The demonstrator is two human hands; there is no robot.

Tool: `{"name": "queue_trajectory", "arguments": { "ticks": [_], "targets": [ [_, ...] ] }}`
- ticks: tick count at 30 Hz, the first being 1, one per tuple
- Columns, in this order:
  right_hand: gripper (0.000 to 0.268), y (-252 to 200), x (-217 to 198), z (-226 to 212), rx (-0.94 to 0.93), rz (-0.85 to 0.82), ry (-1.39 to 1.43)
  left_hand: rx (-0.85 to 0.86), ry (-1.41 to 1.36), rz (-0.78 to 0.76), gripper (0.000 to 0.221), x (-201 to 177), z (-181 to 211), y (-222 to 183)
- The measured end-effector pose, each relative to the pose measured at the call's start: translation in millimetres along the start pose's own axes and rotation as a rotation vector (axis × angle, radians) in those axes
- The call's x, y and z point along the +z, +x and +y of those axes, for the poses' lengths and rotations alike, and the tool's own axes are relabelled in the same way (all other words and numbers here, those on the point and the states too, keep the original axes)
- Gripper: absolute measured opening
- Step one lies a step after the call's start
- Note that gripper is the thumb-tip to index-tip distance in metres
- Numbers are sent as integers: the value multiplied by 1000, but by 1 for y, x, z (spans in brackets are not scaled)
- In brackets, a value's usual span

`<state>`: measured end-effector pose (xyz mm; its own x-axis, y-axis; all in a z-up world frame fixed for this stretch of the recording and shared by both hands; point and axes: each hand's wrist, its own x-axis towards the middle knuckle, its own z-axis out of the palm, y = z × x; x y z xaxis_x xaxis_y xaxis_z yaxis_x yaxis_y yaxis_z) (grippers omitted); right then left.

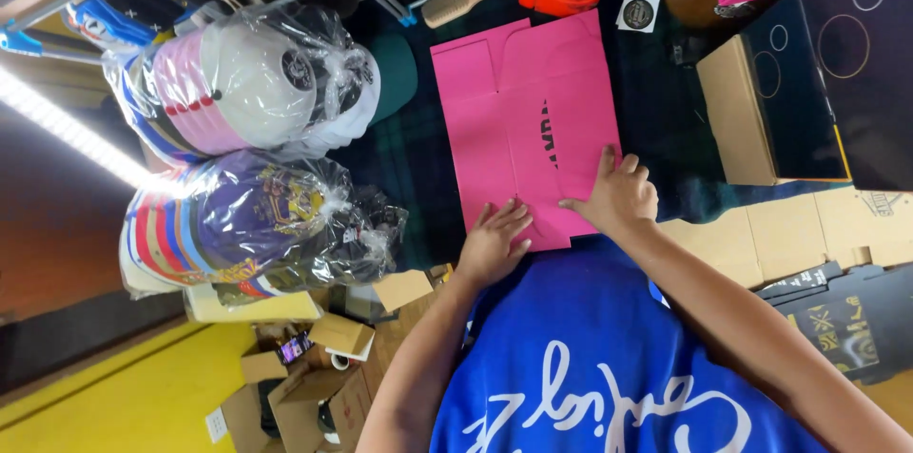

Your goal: Assembling pink cardboard boxes by folding and tucking flaps.

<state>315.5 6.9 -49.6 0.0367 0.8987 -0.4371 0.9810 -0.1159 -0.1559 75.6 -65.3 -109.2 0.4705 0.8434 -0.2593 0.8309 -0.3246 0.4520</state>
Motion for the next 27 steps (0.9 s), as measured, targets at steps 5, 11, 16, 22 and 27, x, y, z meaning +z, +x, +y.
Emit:
{"name": "queue_trajectory", "arguments": {
  "ticks": [5, 11, 16, 22, 27],
  "targets": [
    [129, 20, 22, 3, -36, -33, -115, -117, -58, 149, 91, -3, 19, -10],
    [92, 11, -4, 16, -18, -285, 139, -265, -106, 178, 99, -24, 49, -5],
    [56, 4, 72, 102, 125, -195, 929, -570, -241, 193, 100, -43, 68, -7],
    [57, -26, 81, 103, 346, -289, 1662, -1072, -813, 271, 106, 0, 49, 15],
    [47, -27, 65, 94, 348, -303, 1725, -979, -1199, 454, 78, -27, 50, 21]
  ]
}}
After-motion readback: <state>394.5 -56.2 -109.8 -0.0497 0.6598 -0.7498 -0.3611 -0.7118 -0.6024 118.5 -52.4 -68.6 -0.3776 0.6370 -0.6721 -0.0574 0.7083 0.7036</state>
